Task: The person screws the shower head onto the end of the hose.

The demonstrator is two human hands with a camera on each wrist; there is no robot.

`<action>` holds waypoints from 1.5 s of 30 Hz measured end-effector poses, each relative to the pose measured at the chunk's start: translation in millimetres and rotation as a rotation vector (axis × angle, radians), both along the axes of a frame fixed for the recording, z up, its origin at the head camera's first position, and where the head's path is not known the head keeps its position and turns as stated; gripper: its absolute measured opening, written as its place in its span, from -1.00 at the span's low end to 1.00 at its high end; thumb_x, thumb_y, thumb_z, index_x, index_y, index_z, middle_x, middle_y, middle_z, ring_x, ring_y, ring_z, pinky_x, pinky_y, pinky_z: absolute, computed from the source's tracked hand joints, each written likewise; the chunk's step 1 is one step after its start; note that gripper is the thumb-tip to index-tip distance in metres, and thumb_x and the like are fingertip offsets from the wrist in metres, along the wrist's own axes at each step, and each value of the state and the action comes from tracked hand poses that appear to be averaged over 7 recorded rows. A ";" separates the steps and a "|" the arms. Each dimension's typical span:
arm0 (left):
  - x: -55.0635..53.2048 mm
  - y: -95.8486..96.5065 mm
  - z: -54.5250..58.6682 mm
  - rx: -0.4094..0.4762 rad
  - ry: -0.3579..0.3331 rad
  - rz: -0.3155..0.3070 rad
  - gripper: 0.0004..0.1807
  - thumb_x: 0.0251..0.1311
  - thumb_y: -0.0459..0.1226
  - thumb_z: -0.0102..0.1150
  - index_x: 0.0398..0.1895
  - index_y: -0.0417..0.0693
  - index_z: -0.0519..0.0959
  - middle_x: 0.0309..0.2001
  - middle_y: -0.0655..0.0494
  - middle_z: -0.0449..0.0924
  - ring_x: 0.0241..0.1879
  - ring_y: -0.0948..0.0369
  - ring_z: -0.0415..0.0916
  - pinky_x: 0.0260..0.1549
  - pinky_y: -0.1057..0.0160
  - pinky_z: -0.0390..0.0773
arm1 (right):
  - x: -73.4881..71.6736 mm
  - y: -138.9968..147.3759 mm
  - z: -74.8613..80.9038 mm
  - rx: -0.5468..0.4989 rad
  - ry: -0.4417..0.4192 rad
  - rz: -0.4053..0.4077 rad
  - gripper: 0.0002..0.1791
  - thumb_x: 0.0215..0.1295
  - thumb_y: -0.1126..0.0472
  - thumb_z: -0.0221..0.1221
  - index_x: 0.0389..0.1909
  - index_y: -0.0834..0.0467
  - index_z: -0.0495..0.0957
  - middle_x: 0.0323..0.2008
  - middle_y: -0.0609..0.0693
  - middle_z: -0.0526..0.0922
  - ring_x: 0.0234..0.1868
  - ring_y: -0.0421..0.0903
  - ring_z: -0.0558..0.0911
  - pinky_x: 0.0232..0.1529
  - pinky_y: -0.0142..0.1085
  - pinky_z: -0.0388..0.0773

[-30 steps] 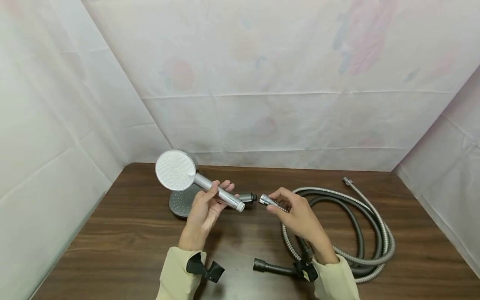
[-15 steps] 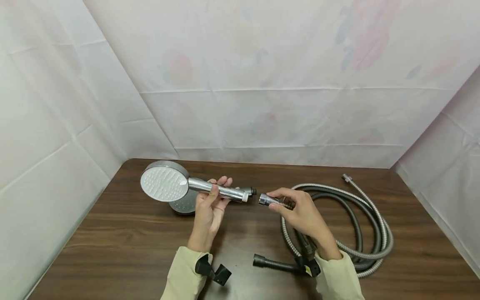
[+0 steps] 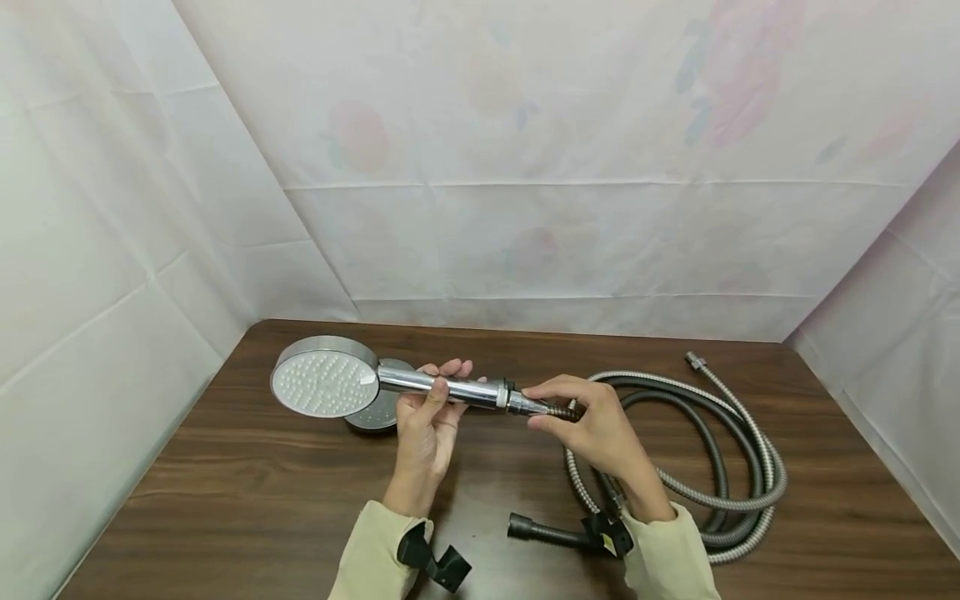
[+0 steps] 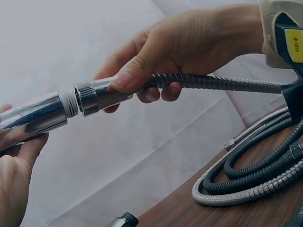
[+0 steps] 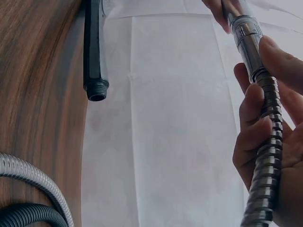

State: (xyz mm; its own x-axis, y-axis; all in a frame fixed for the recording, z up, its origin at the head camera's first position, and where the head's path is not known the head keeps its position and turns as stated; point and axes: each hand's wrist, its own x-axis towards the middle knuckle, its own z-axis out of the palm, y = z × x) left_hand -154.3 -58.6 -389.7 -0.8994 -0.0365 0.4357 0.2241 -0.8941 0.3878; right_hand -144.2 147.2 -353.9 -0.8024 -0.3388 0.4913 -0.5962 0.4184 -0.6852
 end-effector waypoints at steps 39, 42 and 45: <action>18.1 20.9 -1.8 -0.099 -0.153 0.228 -0.89 0.32 -0.47 -0.01 -0.25 -0.17 0.51 -0.24 -0.06 0.73 -0.13 0.09 0.69 -0.09 0.24 0.66 | 0.8 5.3 -7.8 0.088 0.214 0.012 -0.67 -0.07 0.32 0.44 -0.23 0.08 0.61 -0.36 -0.05 0.71 -0.63 -0.36 0.37 -0.66 -0.48 0.38; 16.5 20.3 -1.8 -0.083 -0.176 0.210 -0.87 0.28 -0.51 0.03 -0.30 -0.17 0.55 -0.25 -0.09 0.73 -0.15 0.07 0.70 -0.07 0.24 0.65 | 0.2 6.3 -7.7 0.064 0.188 0.013 -0.70 -0.07 0.35 0.43 -0.27 0.08 0.63 -0.37 -0.03 0.72 -0.63 -0.40 0.33 -0.68 -0.52 0.35; 15.6 20.1 -0.3 -0.061 -0.220 0.196 -0.84 0.23 -0.54 0.06 -0.32 -0.16 0.57 -0.26 -0.10 0.73 -0.17 0.07 0.70 -0.05 0.23 0.65 | -0.8 7.1 -8.3 0.061 0.171 0.017 -0.71 -0.07 0.35 0.43 -0.28 0.09 0.64 -0.35 -0.01 0.73 -0.62 -0.39 0.33 -0.67 -0.51 0.35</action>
